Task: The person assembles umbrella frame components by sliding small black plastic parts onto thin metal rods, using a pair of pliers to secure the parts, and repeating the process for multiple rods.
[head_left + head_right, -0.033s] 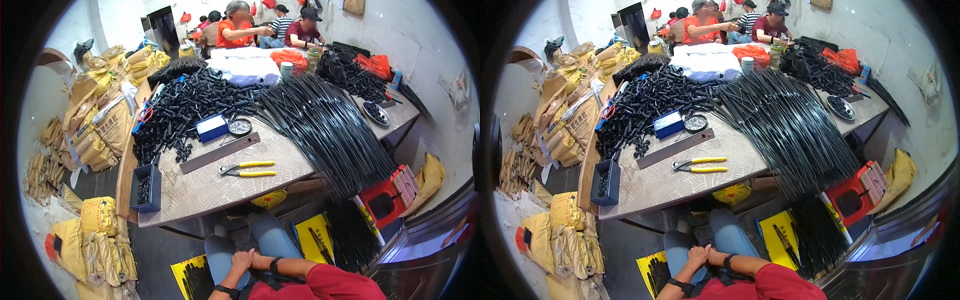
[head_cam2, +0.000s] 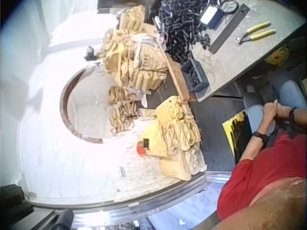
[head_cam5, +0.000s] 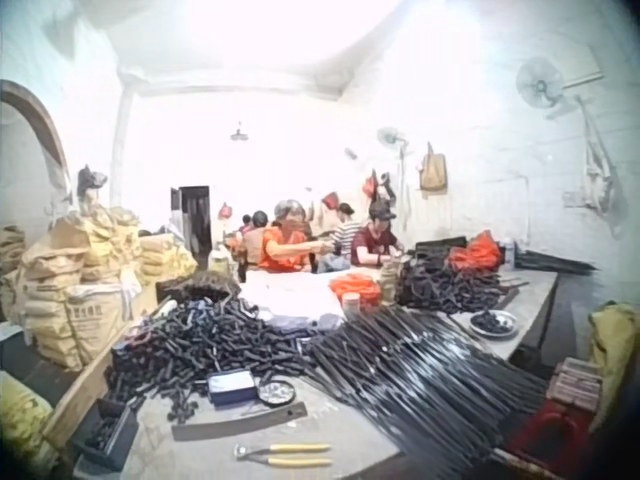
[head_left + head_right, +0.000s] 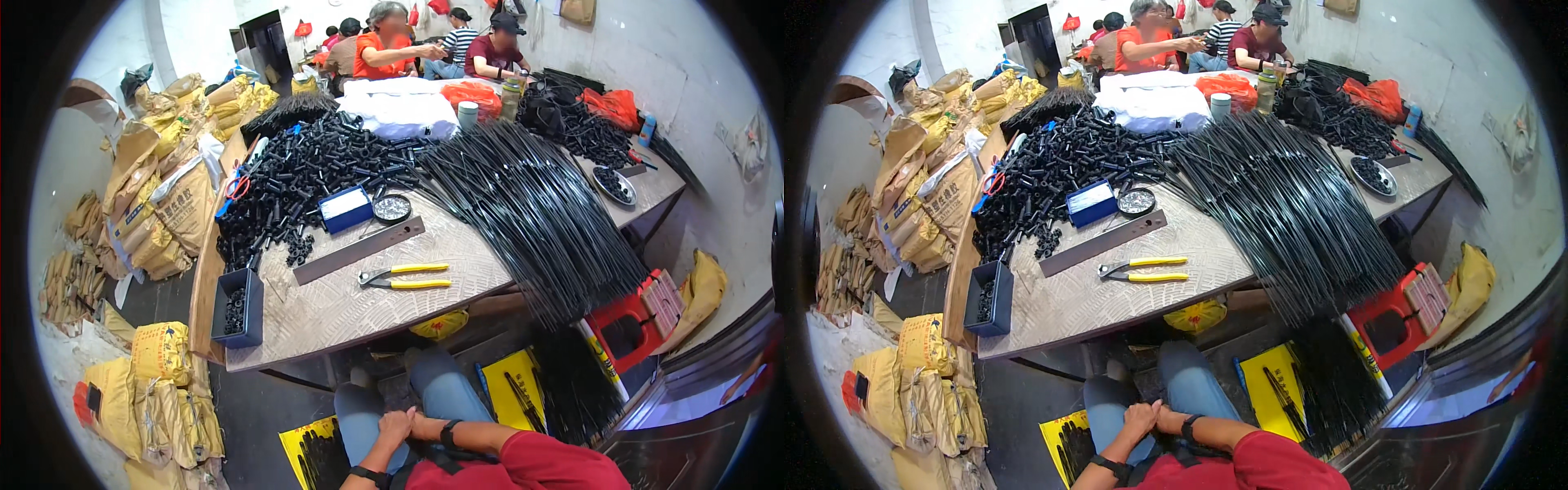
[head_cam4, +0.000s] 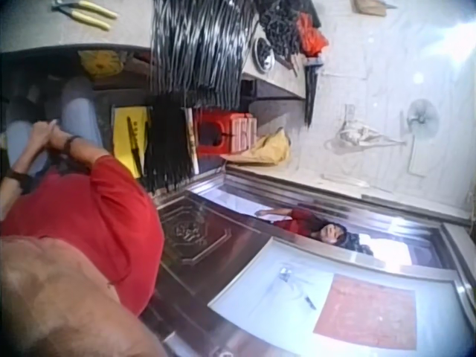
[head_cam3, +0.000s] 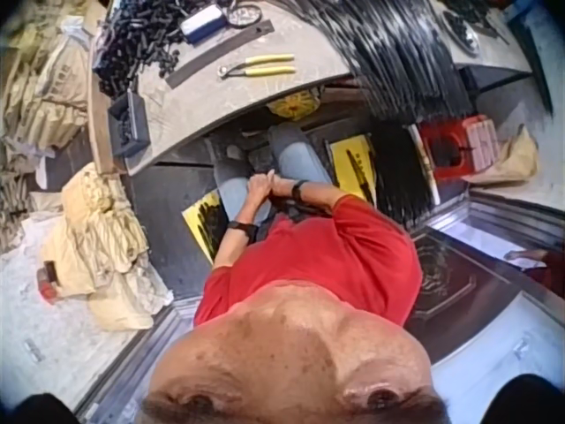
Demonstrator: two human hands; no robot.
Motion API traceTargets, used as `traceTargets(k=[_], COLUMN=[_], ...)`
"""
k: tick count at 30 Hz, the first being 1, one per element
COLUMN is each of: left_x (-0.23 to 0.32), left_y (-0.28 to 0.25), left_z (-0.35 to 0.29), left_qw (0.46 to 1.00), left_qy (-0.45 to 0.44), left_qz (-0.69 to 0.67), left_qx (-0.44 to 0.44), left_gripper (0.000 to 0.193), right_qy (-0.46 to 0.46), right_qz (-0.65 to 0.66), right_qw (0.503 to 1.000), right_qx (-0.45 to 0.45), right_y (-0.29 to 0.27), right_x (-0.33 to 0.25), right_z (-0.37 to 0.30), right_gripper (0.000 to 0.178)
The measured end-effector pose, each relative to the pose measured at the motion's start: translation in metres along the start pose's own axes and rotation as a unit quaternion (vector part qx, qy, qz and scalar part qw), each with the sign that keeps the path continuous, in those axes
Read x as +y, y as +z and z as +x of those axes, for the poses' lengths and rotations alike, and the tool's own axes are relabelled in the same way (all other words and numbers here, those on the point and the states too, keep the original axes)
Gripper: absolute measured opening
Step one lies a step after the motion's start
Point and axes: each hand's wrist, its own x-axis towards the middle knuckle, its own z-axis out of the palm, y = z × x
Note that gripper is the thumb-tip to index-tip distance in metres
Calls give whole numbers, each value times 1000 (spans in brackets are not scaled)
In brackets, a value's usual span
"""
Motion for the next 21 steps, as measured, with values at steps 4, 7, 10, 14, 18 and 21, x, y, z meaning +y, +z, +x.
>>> traceTargets(k=[4,7,10,14,18,21], left_x=[0,4,0,1,-10,3], left_y=[0,-1,1,-3,9,-7], left_z=[1,2,5,-1,0,-1], left_qw=[1000,999,1000,1000,1000,1000], left_qy=[0,-27,-12,4,-15,6], left_qz=[-17,-6,-16,-19,3,7], left_qx=[-11,25,-5,-18,-11,-27], left_gripper=[66,65,65,66,69,68], right_qy=[1,1,0,-2,-8,-4], right_qz=[4,6,8,8,12,6], right_qw=[1000,1000,1000,1000,1000,1000], right_qx=[-1,-1,1,-2,-9,-10], right_y=[-1,-2,-2,1,2,4], right_x=[0,1,4,4,-1,5], right_z=[0,-1,-2,-5,-2,-3], right_gripper=[31,30,30,30,29,29])
